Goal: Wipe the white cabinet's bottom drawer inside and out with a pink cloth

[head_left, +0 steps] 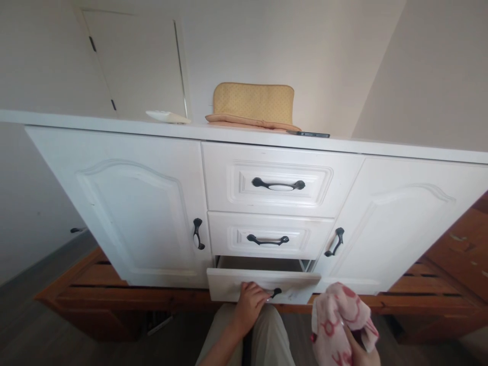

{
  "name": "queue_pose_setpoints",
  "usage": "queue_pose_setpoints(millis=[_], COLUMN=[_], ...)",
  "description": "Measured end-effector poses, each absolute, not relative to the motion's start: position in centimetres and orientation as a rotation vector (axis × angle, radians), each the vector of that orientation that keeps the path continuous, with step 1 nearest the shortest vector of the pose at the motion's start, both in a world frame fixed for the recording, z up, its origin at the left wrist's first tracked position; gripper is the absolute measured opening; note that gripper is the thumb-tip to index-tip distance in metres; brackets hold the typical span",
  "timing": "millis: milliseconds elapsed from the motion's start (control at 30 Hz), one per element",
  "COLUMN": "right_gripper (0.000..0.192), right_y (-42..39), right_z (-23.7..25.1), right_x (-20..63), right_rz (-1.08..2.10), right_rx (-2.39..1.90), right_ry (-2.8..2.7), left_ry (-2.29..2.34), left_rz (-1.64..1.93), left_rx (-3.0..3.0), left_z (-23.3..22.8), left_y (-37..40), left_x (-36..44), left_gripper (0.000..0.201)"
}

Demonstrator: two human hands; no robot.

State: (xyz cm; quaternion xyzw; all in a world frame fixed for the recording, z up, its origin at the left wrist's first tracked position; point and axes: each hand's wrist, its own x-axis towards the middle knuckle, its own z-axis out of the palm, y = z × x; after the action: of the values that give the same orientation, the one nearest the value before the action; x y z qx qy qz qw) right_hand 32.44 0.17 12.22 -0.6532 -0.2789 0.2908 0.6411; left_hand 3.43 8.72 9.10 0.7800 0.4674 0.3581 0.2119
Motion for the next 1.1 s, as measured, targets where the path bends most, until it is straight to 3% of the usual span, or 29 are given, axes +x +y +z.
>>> queue_pose_setpoints(millis=[100, 200, 400, 533, 667, 767, 933, 1100], right_gripper=[0.069, 0.058, 0.050, 0.033, 0.017, 0.021, 0.039, 0.036], right_y=[2.5, 5.5, 10.1, 11.4, 11.9, 12.1, 12.5, 13.5], right_z=[11.1, 10.1, 9.8, 10.1, 9.9, 9.2, 6.8, 3.2], right_x=[30.4, 29.0, 27.3, 25.2, 19.9, 13.8, 3.9, 0.8], right_rz=[0.640, 0.488, 0.504, 0.392, 0.352, 0.309, 0.225, -0.090], right_rx=[-1.464, -1.568, -1.513, -1.326, -1.246, -1.246, -1.170, -1.183], right_ry=[-0.508, -0.565, -0.661, -0.752, -1.026, -1.221, -1.457, -1.624], left_ry=[1.290, 1.267, 1.383, 1.666, 2.146, 2.243, 2.342, 2.375], left_rz=[1.012, 1.030, 1.198, 1.196, 0.759, 0.479, 0.412, 0.463], left_rx=[2.135, 2.129, 2.077, 2.022, 1.878, 1.919, 2.024, 2.159], left_z=[9.6, 9.8, 9.3, 4.2, -3.9, -8.0, -9.9, -10.9], left_y=[11.2, 13.1, 11.3, 5.7, 1.2, 0.2, 0.6, 0.8], left_x=[3.3, 3.4, 2.4, -0.8, -3.7, -4.3, -3.6, -3.9], left_gripper=[0.023, 0.021, 0.023, 0.027, 0.039, 0.057, 0.057, 0.053])
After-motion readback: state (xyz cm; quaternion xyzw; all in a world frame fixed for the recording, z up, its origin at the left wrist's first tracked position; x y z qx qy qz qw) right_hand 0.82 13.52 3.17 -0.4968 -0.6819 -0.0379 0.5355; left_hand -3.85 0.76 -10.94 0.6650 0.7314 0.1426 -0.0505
